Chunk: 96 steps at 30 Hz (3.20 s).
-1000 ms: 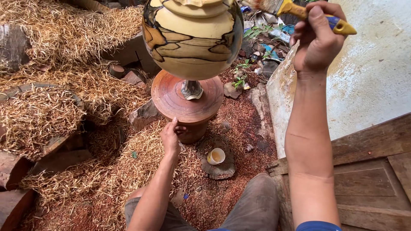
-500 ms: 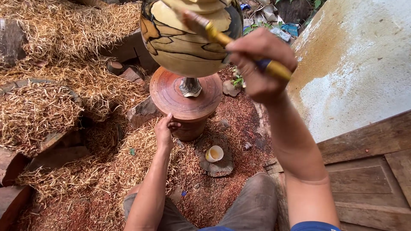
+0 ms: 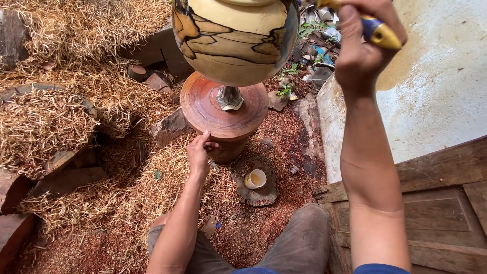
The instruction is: Applying a clear varnish or finish to a decorative wooden vase using a brush.
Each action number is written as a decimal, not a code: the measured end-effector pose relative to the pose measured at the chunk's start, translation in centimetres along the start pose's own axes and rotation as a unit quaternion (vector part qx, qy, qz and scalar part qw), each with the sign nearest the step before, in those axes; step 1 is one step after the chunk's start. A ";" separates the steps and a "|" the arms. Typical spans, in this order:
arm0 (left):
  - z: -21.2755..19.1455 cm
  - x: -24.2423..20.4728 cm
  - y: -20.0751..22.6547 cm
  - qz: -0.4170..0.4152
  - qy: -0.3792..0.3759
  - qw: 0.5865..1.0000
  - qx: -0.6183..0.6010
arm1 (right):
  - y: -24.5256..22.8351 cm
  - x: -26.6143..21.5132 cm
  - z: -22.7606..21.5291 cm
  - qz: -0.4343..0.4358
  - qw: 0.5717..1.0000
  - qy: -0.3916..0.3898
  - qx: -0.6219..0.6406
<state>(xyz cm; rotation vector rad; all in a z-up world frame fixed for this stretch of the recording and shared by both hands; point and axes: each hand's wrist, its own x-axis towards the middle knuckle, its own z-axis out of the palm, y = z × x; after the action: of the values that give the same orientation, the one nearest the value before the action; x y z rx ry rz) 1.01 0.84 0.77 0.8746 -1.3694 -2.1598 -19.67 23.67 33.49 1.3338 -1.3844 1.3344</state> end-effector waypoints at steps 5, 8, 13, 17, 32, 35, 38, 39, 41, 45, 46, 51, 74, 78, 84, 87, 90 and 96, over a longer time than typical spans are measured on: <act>0.3 -0.2 -1.0 -0.006 -0.007 1.000 -0.005 | -6.7 2.4 1.7 -0.098 0.992 -0.063 -0.055; 0.4 -0.6 -0.7 -0.005 -0.002 1.000 0.004 | -5.9 2.7 1.6 -0.002 0.990 0.005 0.140; 0.5 -0.6 -0.2 -0.011 -0.012 1.000 -0.005 | 3.1 0.5 -2.5 0.165 0.939 -0.044 0.297; 0.3 -0.5 -0.4 -0.025 -0.010 1.000 -0.014 | 8.9 -2.2 -6.2 0.259 0.918 0.012 0.301; 0.2 -0.6 -0.2 -0.021 -0.009 1.000 0.006 | 8.5 -1.3 -6.6 0.248 0.945 0.026 0.209; 0.4 -0.5 -1.1 -0.009 -0.012 1.000 -0.002 | 4.7 0.4 -4.2 0.178 0.972 -0.024 0.152; 1.0 -1.4 -0.6 -0.014 -0.011 1.000 0.011 | -1.6 1.9 -0.7 0.052 0.994 -0.088 0.025; 1.4 -1.9 -0.3 -0.031 -0.014 0.999 0.027 | -4.0 2.4 0.4 -0.044 0.990 -0.116 -0.068; 2.2 -2.4 -0.5 -0.044 -0.027 0.998 0.036 | -6.3 1.2 1.9 -0.076 0.984 -0.119 -0.108; 4.4 -3.2 -2.0 -0.048 -0.068 0.995 0.052 | -13.4 2.4 5.7 -0.155 0.968 -0.149 -0.131; 4.7 -3.2 -2.2 -0.048 -0.068 0.995 0.051 | -12.9 2.0 6.0 -0.156 0.967 -0.151 -0.131; 5.4 -3.1 -3.5 -0.087 -0.045 0.991 -0.095 | -8.9 1.5 4.0 0.178 0.964 -0.082 0.178; 2.0 -2.1 -2.6 -0.043 -0.023 0.995 -0.083 | -8.4 -13.4 6.9 -0.075 0.990 -0.072 0.096; 2.4 -2.9 -0.1 -0.045 0.004 0.998 -0.041 | -3.7 -17.7 -0.3 0.172 0.967 0.109 0.154; 0.6 -1.8 0.0 -0.047 -0.030 0.998 -0.005 | -5.9 -23.8 -8.8 0.345 0.922 0.150 0.090; 0.3 -1.6 0.5 -0.047 -0.050 0.998 -0.016 | -7.9 -27.4 -9.3 0.425 0.876 -0.215 -0.071; 0.7 -2.0 0.6 -0.056 -0.032 0.998 -0.021 | -7.2 -33.5 -6.6 0.484 0.801 -0.347 -0.055; 0.9 -2.0 0.0 -0.038 -0.038 0.998 -0.021 | -4.9 -44.8 -1.9 0.544 0.740 -0.393 -0.034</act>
<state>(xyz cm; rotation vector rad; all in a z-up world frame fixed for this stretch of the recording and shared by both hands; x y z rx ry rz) 1.82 2.73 1.62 0.8497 -1.3404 -2.2928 -8.57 33.31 -9.15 1.0260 -3.0949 1.3530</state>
